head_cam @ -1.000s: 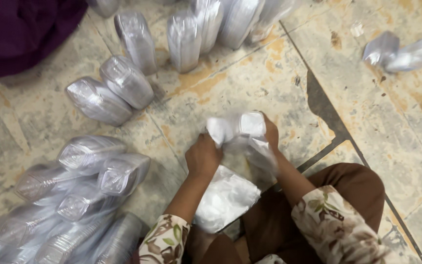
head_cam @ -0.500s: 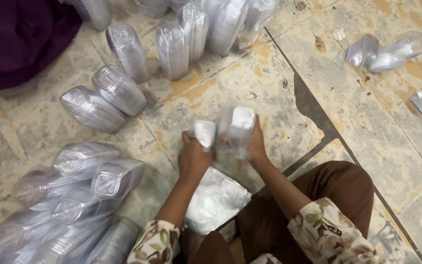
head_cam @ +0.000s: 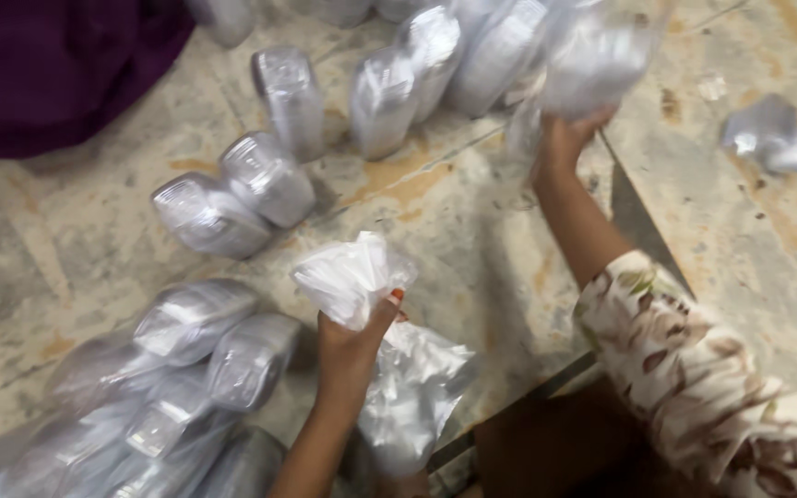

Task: The person sits on the floor and repeatedly places stacks of clear plastic containers into larger plastic bags. They handle the containers by hand, open the bags, insert the stacks, and set the filled bags aside. Another person works nearby doing the same task.

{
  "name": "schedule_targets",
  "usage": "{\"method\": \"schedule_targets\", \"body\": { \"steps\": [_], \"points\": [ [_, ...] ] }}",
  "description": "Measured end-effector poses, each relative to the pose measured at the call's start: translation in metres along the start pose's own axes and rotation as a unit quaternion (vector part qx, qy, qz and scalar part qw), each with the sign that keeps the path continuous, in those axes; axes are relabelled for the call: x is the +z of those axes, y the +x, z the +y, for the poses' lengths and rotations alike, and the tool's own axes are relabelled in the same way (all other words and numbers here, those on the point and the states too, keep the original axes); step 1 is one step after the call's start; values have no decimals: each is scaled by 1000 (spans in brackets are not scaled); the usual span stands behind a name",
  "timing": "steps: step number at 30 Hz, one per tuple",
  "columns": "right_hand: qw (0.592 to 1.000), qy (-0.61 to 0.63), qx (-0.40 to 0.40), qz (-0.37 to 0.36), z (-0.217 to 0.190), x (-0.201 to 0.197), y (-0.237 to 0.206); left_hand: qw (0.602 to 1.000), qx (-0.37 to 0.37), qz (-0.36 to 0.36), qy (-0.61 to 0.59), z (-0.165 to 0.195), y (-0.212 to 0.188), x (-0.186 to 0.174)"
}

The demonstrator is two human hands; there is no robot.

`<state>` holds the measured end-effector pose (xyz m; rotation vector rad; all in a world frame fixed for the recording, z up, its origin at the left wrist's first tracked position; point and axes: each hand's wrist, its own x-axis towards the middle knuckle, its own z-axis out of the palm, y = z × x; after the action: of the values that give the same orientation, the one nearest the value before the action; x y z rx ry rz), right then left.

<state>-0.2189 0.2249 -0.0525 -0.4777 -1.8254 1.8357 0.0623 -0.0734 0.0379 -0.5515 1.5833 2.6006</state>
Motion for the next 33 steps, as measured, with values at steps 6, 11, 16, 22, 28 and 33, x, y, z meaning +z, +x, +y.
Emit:
{"method": "schedule_targets", "body": {
  "steps": [6,11,16,22,28,33],
  "points": [
    [942,15,202,-269,-38,23,16,980,-51,-9,-192,46,-13,0],
    [948,35,69,-307,-82,-28,-104,989,-46,-28,-139,50,-17,17],
    [894,92,189,-396,-135,-71,-238,990,-56,-119,-55,30,-22,22],
    [896,-5,110,-431,-175,-84,-232,998,-25,-51,-6,18,-28,42],
    [847,-49,94,-521,-195,-96,-212,999,33,39,4,34,-28,33],
    [821,-14,76,-565,-200,-99,-205,983,41,-52,172,41,-40,43]
  ]
}}
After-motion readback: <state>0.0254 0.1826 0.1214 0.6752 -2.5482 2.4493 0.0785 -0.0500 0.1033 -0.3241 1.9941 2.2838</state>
